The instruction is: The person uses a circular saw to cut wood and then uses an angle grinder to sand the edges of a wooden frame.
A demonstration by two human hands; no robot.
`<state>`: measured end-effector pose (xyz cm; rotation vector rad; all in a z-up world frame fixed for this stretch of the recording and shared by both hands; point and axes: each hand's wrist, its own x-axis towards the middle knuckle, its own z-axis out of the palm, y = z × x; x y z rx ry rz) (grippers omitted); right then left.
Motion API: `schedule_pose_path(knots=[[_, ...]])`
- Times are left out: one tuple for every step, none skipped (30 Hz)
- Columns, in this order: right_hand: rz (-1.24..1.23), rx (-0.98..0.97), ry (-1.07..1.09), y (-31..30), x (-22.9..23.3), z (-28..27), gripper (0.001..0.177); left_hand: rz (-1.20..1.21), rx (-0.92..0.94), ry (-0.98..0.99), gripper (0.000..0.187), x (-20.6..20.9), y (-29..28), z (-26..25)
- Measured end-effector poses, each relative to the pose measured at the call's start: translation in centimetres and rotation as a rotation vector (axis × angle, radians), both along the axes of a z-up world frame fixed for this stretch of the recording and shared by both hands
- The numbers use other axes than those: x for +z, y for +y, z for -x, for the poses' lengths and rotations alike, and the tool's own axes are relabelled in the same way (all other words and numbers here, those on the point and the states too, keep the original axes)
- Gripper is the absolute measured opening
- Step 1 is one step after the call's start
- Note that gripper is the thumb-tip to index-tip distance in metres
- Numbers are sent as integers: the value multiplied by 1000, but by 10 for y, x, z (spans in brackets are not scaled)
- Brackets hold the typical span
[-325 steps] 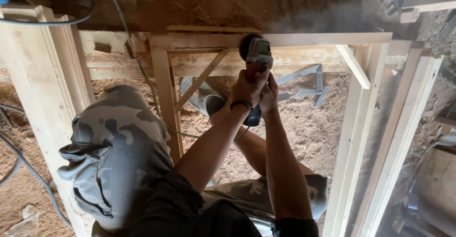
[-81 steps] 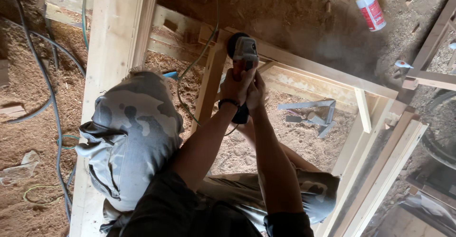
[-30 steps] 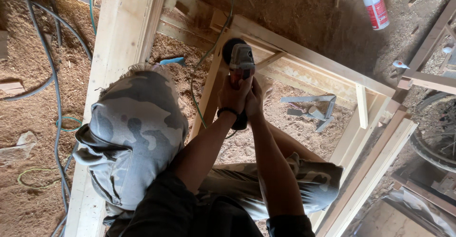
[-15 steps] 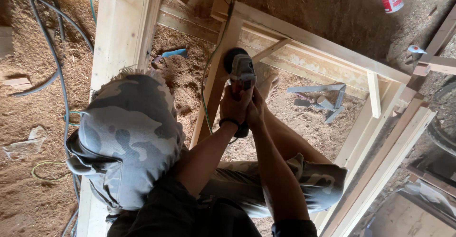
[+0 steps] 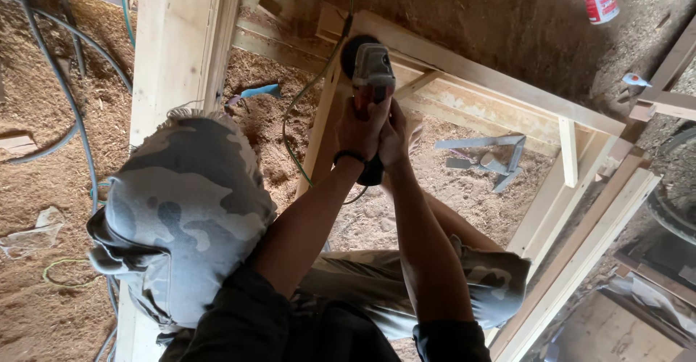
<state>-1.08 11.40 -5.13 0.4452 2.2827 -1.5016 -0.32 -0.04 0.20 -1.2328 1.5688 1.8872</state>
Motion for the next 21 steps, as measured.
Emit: schedule_pose_path(knots=[[-25,0,-5,-2,5,5,26,-6,-1,0,66,2,0,3],[-49,0,-11,-5,10,10,25,-11,-3,0,66,4,-1,7],[-51,3,-15,-2,8,14,25,-12,0,-4,66,6,-2,11],[-81,11,-27,1,5,17,26,-19,-5,10,67,7,-3,14],[-112,19,-38,5,2,20,27,-27,-10,24,68,9,-3,18],[-116,17,-43,5,5,22,27,-31,-12,19,68,8,-2,20],[-133,6,-52,6,7,23,27,-36,-10,30,65,7,-1,23],[-153,-5,-58,8,11,25,28,-45,-7,43,63,6,1,25],[-158,-7,-61,12,10,24,28,-50,-9,40,63,11,0,26],[-153,-36,-62,14,10,23,29,-48,-93,33,67,16,-2,29],[-147,-64,-63,17,10,22,29,-45,-178,26,71,21,-4,31],[-150,-64,-62,20,10,21,29,-48,-177,27,71,17,0,30],[-144,-78,-46,23,11,19,29,-64,-166,54,70,13,3,30],[-137,-93,-32,27,11,15,29,-79,-156,79,69,9,7,27],[-139,-94,-34,22,15,15,29,-81,-157,77,69,8,8,25],[-126,-84,-33,16,19,16,29,-52,-159,49,70,6,7,25],[-113,-74,-32,11,22,18,28,-22,-161,21,72,4,7,24],[-112,-74,-34,6,26,19,28,-21,-162,18,72,9,3,24],[-133,-36,-38,2,30,20,27,-34,-124,26,68,14,-2,24],[-152,5,-40,-2,34,23,27,-46,-83,36,65,19,-6,25],[-149,8,-40,-3,34,24,27,-42,-80,35,65,18,-7,25]])
